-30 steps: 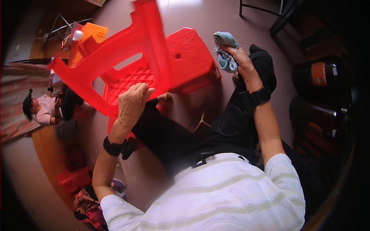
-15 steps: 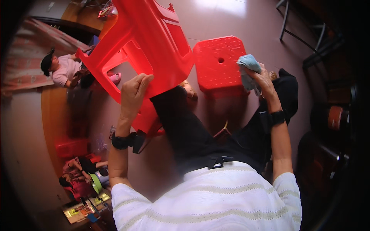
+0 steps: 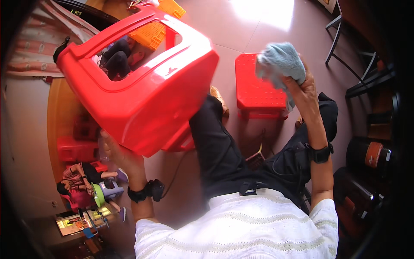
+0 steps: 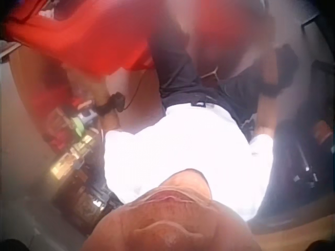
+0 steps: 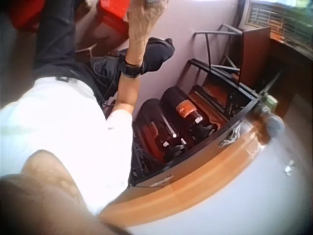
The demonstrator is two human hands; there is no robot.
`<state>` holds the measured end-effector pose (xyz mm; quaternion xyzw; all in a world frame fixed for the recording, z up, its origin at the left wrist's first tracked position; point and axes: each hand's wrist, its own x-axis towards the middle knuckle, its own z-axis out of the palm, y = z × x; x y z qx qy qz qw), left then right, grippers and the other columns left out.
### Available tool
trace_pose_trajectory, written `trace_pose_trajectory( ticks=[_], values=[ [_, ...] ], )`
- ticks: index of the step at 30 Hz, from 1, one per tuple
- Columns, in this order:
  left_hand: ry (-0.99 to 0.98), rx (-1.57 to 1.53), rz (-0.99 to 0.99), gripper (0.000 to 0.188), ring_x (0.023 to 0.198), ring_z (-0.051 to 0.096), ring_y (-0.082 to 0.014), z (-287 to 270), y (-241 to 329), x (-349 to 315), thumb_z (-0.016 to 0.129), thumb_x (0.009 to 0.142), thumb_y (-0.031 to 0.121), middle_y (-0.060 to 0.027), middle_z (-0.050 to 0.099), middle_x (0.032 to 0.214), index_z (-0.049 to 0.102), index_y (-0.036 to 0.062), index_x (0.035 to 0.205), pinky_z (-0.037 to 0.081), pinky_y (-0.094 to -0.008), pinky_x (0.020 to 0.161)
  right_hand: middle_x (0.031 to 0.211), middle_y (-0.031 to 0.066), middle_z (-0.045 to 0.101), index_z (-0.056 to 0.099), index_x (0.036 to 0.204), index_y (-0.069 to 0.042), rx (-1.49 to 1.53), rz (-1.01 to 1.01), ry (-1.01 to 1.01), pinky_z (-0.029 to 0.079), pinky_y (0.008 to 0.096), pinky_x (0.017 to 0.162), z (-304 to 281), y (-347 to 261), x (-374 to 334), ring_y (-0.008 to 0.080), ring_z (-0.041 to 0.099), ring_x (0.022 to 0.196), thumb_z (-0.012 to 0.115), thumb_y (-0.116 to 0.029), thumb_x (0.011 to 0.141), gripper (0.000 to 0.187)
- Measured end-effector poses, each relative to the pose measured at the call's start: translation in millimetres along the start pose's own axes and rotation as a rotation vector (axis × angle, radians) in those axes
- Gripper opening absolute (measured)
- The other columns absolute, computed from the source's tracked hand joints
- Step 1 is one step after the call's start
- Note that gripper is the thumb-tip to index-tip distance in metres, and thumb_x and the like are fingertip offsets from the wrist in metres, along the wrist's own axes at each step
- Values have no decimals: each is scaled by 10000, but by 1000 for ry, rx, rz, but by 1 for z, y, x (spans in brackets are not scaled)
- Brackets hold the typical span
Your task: Cleaning a red plastic stool with a cloth.
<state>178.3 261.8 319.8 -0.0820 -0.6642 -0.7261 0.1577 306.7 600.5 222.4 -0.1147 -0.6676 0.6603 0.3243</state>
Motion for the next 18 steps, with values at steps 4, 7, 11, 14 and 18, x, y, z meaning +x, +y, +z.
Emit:
trace_pose_trajectory(
  ticks=[4,7,11,14,18],
  values=[
    [-27,52,-31,372,913,602,-162,-10,-35,-12,539,940,372,-58,595,1053,550,21,1061,527,-317,763,1140,118,617,482,1272,-19,-60,-412,-229,520,297,815,67,-76,6,177,615,1016,722,-152,795,550],
    [-232,164,-29,394,967,596,-191,-19,-49,-23,540,938,354,-80,573,1118,509,19,1143,525,-327,797,1206,90,565,546,1202,-141,-264,-703,-373,361,476,992,140,-104,-10,265,506,1187,733,-151,672,562],
    [-334,29,-157,429,1015,587,-221,-23,-62,-33,539,937,336,-107,553,1175,467,13,1210,520,-347,836,1177,48,575,581,1106,-182,-400,-809,-229,380,443,972,163,-83,-30,206,542,1136,640,-192,781,331],
    [-307,-60,-184,463,1050,580,-243,-21,-67,-23,539,936,323,-128,538,1218,435,9,1260,515,-362,865,1165,41,594,611,1087,-203,-364,-876,-102,374,414,986,158,-67,-25,194,573,1090,650,-200,789,300],
    [-183,-186,-174,516,1097,570,-274,-25,-76,-20,538,935,306,-156,518,1275,393,3,1328,510,-383,904,1113,72,582,597,1119,-151,-395,-704,-114,359,449,997,132,-48,-13,233,555,1077,640,-143,756,366]
  ],
)
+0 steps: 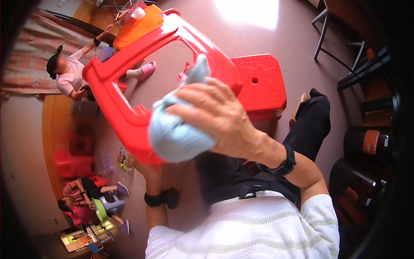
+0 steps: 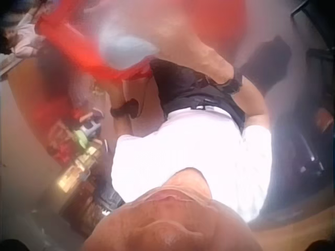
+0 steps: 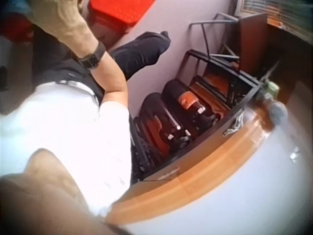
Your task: Cleaning a red plastic stool with a cloth.
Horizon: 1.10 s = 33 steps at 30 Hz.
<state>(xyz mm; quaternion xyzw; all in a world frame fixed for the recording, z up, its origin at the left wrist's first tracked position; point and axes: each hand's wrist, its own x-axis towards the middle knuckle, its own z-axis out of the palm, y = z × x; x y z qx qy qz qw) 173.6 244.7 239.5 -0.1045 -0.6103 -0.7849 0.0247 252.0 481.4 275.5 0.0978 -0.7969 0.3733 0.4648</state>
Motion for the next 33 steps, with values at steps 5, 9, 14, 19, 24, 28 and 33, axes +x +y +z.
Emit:
trace_pose_trajectory(
  ticks=[5,9,14,19,24,28,33],
  values=[
    [106,-52,-39,469,1048,588,-263,-12,-8,-12,516,947,352,-146,544,1214,441,7,1256,518,-416,877,1103,150,599,564,1148,-44,-1,144,70,443,439,926,-25,44,4,344,554,1066,737,-104,681,502],
    [-15,-40,-64,432,1066,579,-263,-28,-17,-11,489,965,349,-144,537,1219,445,11,1230,508,-422,874,1098,181,605,538,1181,-33,150,476,162,445,456,931,-25,60,0,378,556,1066,677,-116,772,440],
    [90,163,-68,540,1148,524,-284,-43,-29,-27,437,972,414,-155,471,1312,362,19,1332,460,-431,945,1177,191,565,520,1223,-58,51,390,171,433,451,956,-14,36,-2,390,523,1122,678,-114,751,501],
    [80,206,-201,584,1230,461,-275,-41,-33,-42,396,970,447,-132,436,1374,331,41,1384,387,-409,1031,1305,133,480,522,1250,-142,-50,186,142,283,499,1080,5,8,-8,334,408,1265,704,-160,702,578],
    [0,-68,-332,600,1240,447,-281,-26,-49,-41,391,966,464,-133,411,1389,312,53,1395,375,-417,1040,1362,100,450,531,1206,-217,37,41,112,270,519,1059,43,-30,-17,285,396,1294,626,-213,783,433],
    [-33,-324,-472,613,1249,435,-286,-27,-57,-39,387,963,478,-134,390,1401,297,62,1404,366,-423,1048,1442,34,367,455,1223,-287,-11,-238,-81,309,484,1055,66,-37,-51,234,331,1343,541,-164,838,413],
    [-53,-594,-533,629,1259,420,-292,-21,-62,-36,381,959,495,-136,365,1416,277,74,1415,354,-431,1057,1443,-23,342,446,1204,-302,-16,-276,-253,276,471,1122,71,-9,-98,196,292,1363,562,-181,821,418]
  ],
)
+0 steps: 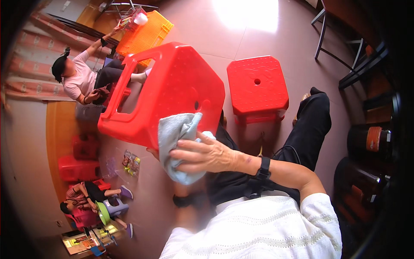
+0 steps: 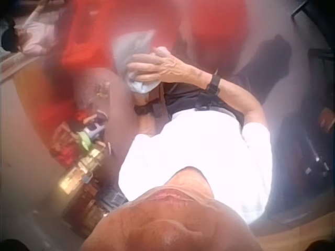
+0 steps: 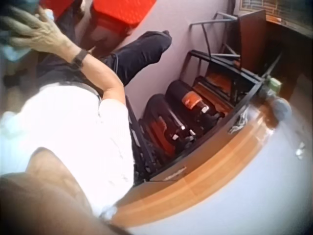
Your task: Cleaning a red plastic stool with a cloth.
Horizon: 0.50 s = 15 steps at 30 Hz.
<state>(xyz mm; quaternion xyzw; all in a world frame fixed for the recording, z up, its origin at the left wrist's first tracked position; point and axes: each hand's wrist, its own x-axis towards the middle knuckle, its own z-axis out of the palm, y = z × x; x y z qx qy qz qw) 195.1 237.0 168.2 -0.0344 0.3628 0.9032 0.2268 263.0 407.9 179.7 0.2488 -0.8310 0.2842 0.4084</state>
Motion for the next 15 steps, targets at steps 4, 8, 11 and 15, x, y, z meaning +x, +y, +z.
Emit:
trace_pose_trajectory(
  ticks=[4,8,11,15],
  values=[
    [155,246,372,656,1261,418,-290,61,1,-2,368,947,534,-125,366,1416,255,103,1428,356,-445,1057,1426,34,377,465,1164,-279,143,59,-17,350,449,1050,-7,10,-20,234,370,1322,630,-123,771,455],
    [150,276,567,612,1248,444,-283,81,-3,0,397,943,514,-114,437,1378,358,92,1384,369,-444,1048,1394,160,381,518,1184,-139,179,271,43,350,463,1014,-15,29,-11,347,372,1300,631,-14,721,492],
    [257,317,550,577,1257,438,-274,87,-5,-8,416,944,484,-99,439,1380,370,108,1379,369,-454,1048,1418,219,316,421,1290,-103,282,430,330,276,441,1095,-32,52,18,408,292,1332,586,137,621,729],
    [224,298,512,525,1246,450,-263,101,-5,-10,445,945,450,-64,453,1366,395,140,1366,397,-449,1026,1245,269,452,327,1331,-73,386,919,564,410,468,942,-53,93,46,408,490,1150,617,-77,812,595]
  ],
)
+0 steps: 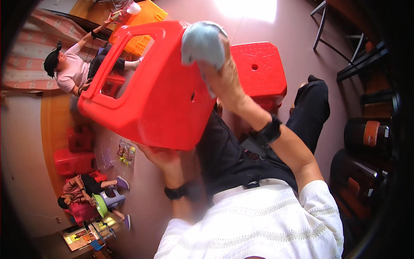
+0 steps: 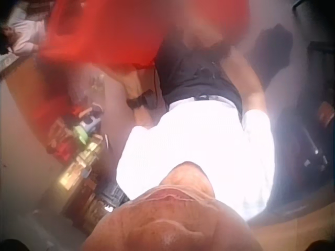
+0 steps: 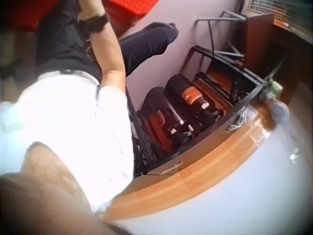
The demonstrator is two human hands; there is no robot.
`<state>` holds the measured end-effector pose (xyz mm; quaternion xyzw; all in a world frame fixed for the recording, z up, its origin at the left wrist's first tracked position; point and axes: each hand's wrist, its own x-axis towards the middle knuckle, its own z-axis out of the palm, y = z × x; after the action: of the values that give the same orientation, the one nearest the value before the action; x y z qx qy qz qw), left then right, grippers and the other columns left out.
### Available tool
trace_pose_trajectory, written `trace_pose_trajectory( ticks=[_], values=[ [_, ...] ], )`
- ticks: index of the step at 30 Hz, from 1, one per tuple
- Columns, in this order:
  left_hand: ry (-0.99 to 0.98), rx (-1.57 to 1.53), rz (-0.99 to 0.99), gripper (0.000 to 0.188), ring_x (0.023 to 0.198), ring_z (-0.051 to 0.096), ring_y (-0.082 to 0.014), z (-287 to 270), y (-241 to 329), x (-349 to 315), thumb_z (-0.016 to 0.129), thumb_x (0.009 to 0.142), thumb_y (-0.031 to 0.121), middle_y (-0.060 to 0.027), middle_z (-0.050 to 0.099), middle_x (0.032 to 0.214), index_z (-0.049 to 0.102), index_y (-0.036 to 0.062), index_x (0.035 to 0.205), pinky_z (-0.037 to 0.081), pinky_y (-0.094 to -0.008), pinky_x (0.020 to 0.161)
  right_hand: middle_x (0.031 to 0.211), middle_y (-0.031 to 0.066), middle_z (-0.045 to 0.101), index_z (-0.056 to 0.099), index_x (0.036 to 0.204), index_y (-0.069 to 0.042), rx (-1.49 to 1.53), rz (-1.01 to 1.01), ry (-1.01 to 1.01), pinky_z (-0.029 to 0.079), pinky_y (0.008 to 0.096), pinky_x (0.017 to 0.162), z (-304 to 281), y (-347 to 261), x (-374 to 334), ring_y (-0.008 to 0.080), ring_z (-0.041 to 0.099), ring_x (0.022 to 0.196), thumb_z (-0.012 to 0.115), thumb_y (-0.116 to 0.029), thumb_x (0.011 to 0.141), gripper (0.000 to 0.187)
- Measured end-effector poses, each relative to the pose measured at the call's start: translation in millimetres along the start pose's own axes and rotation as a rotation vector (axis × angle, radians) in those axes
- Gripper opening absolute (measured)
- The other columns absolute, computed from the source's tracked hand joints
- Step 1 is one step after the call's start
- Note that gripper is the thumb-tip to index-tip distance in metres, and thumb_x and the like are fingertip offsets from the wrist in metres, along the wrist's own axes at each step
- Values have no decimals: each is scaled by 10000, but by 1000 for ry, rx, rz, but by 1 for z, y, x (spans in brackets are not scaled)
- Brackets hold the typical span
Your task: Cleaning a red plastic stool with a cloth.
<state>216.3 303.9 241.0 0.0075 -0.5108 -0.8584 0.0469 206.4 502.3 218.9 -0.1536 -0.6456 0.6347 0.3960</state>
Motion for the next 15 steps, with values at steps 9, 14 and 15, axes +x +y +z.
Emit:
trace_pose_trajectory(
  ticks=[9,14,15],
  values=[
    [-177,-270,-91,623,1217,476,-276,-9,9,40,541,875,532,-67,488,1348,442,132,1342,401,-497,1006,993,206,576,355,1258,-38,10,336,-154,458,393,796,2,50,-39,303,599,921,553,-342,924,493],
    [-81,-286,-77,656,1200,491,-280,-42,10,59,586,830,558,-48,522,1320,479,130,1315,402,-510,992,1110,220,560,349,1305,-40,126,227,-458,444,394,886,-1,33,-75,365,562,1057,564,-155,914,460],
    [-14,-267,-134,632,1191,496,-279,-56,16,61,587,833,544,-53,528,1312,490,132,1302,408,-507,985,1126,225,555,365,1293,-57,-18,26,-523,451,422,874,-4,34,-79,395,552,1050,576,-92,875,470]
  ],
)
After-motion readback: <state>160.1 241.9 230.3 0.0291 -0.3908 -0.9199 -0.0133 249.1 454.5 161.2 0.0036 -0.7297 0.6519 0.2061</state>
